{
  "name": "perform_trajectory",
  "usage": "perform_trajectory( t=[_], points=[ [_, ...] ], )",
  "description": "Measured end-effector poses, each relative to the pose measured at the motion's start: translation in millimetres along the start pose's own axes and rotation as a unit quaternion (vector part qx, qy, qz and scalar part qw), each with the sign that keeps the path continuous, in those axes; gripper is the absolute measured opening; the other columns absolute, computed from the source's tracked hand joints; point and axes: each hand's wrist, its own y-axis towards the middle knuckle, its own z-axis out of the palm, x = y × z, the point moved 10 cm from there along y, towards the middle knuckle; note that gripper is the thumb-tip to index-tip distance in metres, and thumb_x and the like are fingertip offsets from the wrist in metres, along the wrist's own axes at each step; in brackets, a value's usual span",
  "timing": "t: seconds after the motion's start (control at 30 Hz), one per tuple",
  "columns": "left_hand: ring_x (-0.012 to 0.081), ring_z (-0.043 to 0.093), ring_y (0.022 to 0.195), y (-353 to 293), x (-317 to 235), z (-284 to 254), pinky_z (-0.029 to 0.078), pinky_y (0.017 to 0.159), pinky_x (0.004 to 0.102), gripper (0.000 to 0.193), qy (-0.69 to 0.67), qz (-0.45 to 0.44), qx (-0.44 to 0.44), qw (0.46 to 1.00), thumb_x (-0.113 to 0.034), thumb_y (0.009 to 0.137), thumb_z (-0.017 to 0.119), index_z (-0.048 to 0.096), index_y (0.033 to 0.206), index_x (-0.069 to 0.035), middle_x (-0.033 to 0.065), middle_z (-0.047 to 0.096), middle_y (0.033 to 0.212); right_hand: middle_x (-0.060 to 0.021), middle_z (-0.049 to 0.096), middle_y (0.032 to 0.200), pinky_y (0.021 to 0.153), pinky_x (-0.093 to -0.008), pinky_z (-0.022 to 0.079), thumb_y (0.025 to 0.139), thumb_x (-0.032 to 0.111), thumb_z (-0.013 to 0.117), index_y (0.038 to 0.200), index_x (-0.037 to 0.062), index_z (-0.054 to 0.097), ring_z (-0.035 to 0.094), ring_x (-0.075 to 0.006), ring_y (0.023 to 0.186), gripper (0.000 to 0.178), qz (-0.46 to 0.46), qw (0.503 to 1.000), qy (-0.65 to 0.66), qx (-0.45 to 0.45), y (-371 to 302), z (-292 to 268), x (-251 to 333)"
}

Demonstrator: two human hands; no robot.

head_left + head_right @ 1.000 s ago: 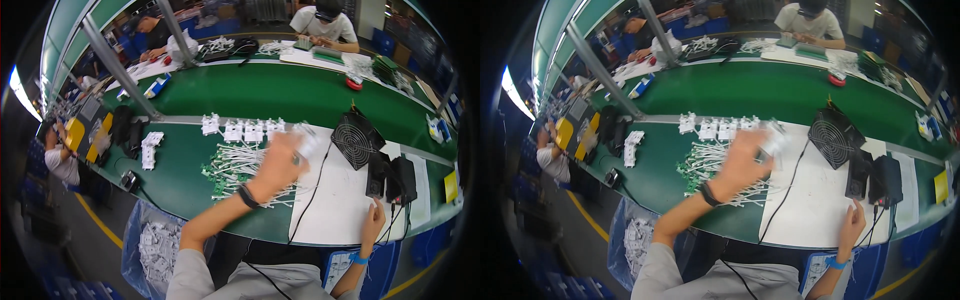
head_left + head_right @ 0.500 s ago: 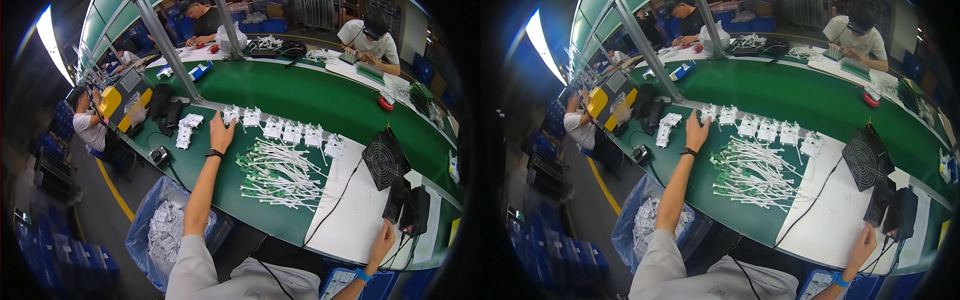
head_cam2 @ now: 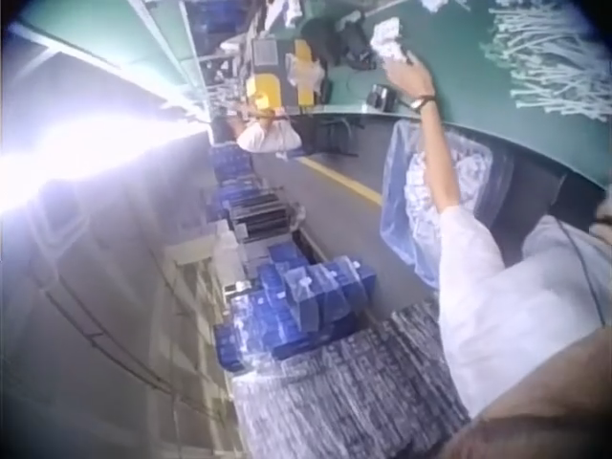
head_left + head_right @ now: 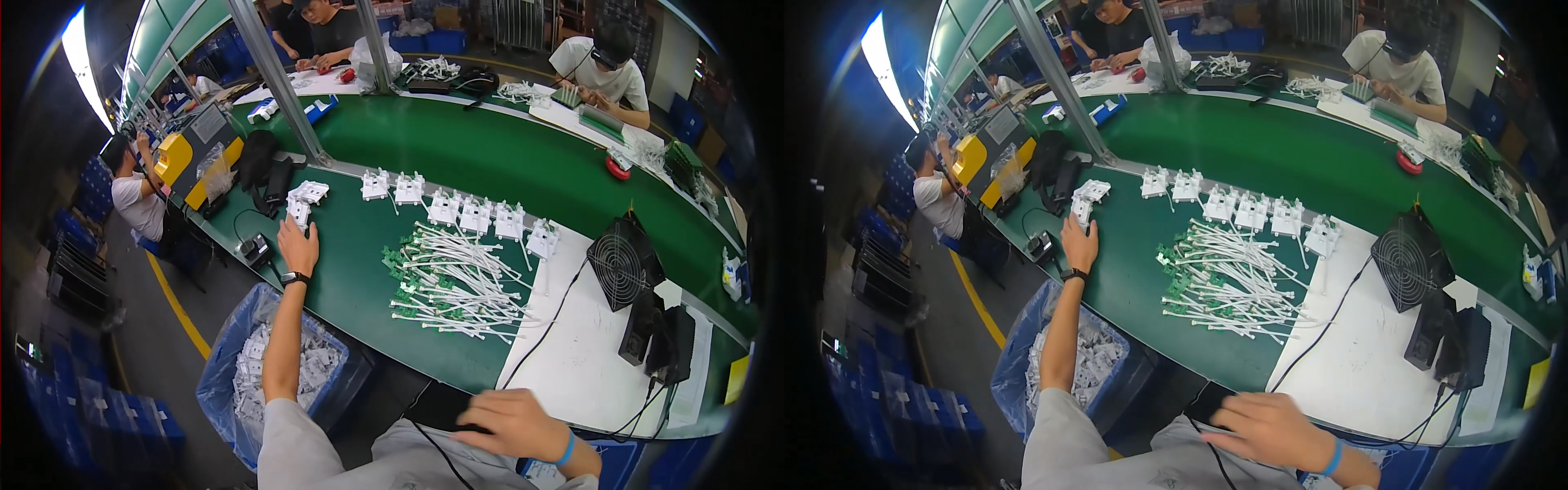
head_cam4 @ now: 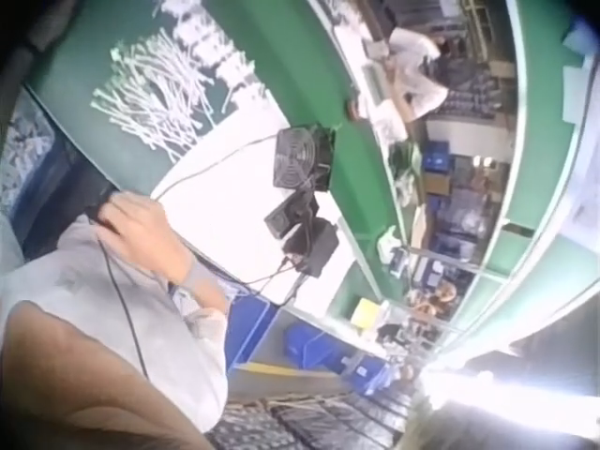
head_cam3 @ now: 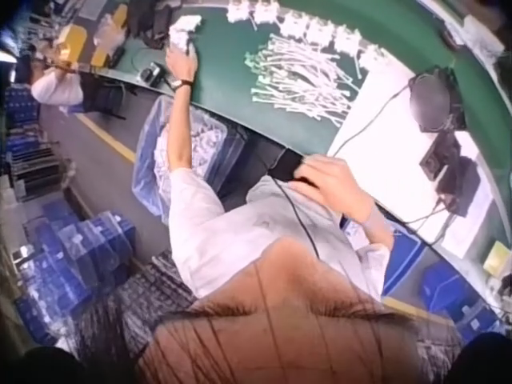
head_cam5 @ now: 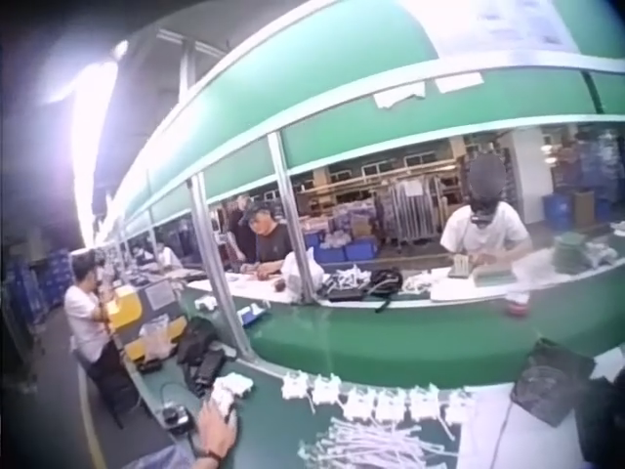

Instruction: Soldering wires to LED circuit boards and organizing the completed units into a storage container.

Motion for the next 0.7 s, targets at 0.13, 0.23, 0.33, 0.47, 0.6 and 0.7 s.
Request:
perform_trajectory(
  t=[0.13,0.23,0.33,0.47,0.6,0.7],
  points=[
    [0.042,0.051,0.118,-6,-23,-14,0.041,0.102,0.0493,0.073,-0.018,0.027,-0.038,0.999,-0.028,0.089,0.068,0.037,0.147,0.003,0.0253,0.053,0.128,-0.0133,0.056,0.082,0.07,-0.0438,0.048,0.088,0.019,0.067,0.088,0.0041,0.06,0.059,-0.0327,0.079,0.016,-0.012,0.993,-0.108,-0.046,77,14,-41],
    [0.0408,0.053,0.113,-10,-25,-23,0.044,0.096,0.0482,0.072,-0.031,0.021,-0.044,0.998,-0.023,0.088,0.069,0.037,0.147,0.002,0.0239,0.054,0.123,-0.0153,0.056,0.095,0.076,-0.044,0.046,0.086,0.016,0.068,0.098,0.0036,0.062,0.057,-0.0328,0.091,0.018,0.033,0.956,-0.247,-0.154,107,10,-115],
    [0.0411,0.054,0.112,-14,-36,-39,0.046,0.094,0.0482,0.078,-0.044,0.02,-0.055,0.997,-0.022,0.083,0.072,0.035,0.148,0.002,0.0235,0.055,0.121,-0.0147,0.056,0.098,0.078,-0.0437,0.046,0.083,0.015,0.071,0.096,0.0024,0.062,0.056,-0.0326,0.097,0.02,0.082,0.929,-0.328,-0.152,103,18,-163],
    [0.0429,0.058,0.11,-23,-54,-63,0.05,0.091,0.0485,0.084,-0.085,0.02,-0.036,0.996,-0.02,0.077,0.072,0.033,0.149,-0.001,0.0232,0.053,0.123,-0.0171,0.061,0.089,0.076,-0.0463,0.049,0.079,0.014,0.074,0.091,0.0021,0.061,0.061,-0.0361,0.088,0.022,0.122,0.948,-0.256,-0.144,97,21,-181],
    [0.0443,0.057,0.109,-33,-73,-91,0.05,0.09,0.0492,0.085,-0.14,0.016,-0.028,0.99,-0.02,0.075,0.07,0.032,0.149,-0.002,0.0229,0.051,0.124,-0.0175,0.063,0.086,0.078,-0.0463,0.05,0.081,0.011,0.071,0.088,0.0018,0.062,0.062,-0.038,0.087,0.015,0.124,0.967,-0.197,-0.104,98,20,-190],
    [0.0467,0.058,0.104,-41,-99,-84,0.051,0.09,0.0499,0.087,-0.211,0.028,-0.006,0.977,-0.021,0.073,0.072,0.032,0.149,-0.001,0.0251,0.05,0.124,-0.0179,0.063,0.093,0.084,-0.0464,0.052,0.077,0.006,0.068,0.09,0.0012,0.063,0.062,-0.0375,0.092,0.015,0.114,0.981,-0.149,-0.051,94,16,-186]
  ],
)
